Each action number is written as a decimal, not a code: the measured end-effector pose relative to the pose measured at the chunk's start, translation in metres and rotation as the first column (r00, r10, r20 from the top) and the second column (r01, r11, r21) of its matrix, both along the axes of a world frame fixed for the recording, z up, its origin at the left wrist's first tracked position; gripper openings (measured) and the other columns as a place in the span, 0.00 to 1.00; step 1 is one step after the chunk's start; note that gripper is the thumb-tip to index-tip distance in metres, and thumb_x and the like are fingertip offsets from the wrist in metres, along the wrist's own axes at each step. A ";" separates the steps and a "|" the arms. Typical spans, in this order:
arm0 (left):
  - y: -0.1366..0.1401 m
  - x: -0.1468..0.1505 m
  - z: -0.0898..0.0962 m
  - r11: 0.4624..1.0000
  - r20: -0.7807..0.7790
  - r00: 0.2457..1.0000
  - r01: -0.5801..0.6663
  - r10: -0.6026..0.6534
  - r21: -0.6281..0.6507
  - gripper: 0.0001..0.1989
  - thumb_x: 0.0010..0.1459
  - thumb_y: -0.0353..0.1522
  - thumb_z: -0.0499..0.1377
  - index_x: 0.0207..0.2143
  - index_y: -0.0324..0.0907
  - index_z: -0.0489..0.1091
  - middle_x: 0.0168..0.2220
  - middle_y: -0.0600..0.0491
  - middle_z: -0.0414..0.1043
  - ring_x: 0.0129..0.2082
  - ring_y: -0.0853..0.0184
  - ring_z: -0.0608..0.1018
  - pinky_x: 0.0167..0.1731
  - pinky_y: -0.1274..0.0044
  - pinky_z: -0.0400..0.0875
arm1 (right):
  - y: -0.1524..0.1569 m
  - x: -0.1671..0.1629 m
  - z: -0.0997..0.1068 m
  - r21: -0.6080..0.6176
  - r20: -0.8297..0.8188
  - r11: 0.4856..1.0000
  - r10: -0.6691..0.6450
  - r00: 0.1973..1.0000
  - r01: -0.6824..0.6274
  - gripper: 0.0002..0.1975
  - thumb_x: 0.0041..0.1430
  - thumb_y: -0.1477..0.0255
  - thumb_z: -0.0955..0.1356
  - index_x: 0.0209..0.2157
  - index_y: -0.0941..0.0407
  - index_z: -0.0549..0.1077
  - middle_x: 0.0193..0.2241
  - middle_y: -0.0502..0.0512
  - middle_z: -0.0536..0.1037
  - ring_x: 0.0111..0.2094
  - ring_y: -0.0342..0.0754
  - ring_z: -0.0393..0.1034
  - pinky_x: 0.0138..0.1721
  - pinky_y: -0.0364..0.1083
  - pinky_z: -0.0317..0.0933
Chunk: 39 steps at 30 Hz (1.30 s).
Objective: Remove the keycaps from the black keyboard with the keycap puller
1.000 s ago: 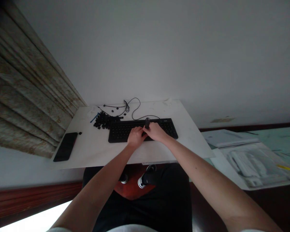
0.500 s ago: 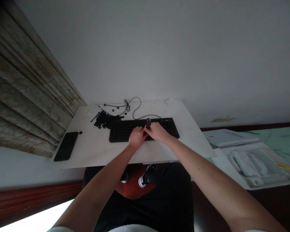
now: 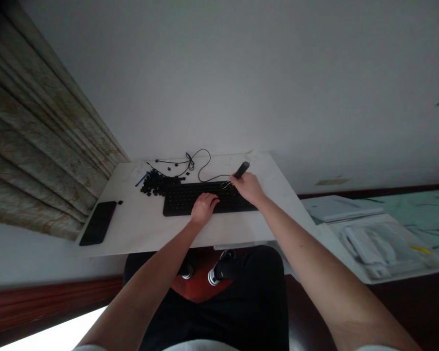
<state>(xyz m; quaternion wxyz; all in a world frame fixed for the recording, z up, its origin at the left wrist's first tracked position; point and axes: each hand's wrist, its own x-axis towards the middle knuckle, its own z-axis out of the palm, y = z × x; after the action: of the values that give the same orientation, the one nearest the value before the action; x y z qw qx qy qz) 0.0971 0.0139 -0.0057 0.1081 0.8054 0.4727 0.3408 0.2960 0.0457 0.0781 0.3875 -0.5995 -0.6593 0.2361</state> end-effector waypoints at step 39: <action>0.096 -0.190 0.053 0.831 -0.055 0.873 -0.480 0.485 -0.281 0.13 0.59 0.34 0.57 0.43 0.40 0.78 0.43 0.47 0.80 0.44 0.59 0.79 0.50 0.70 0.70 | -0.054 0.036 -0.078 0.163 -0.163 0.790 -0.570 0.806 0.591 0.31 0.58 0.47 0.64 0.36 0.62 0.80 0.27 0.63 0.80 0.30 0.56 0.74 0.37 0.51 0.65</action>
<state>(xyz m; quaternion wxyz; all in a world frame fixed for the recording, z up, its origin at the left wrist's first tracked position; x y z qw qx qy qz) -0.0928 0.1102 0.0471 0.1383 0.6326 0.7036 0.2927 0.3320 -0.0087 -0.0003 0.5352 -0.7163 -0.4427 0.0671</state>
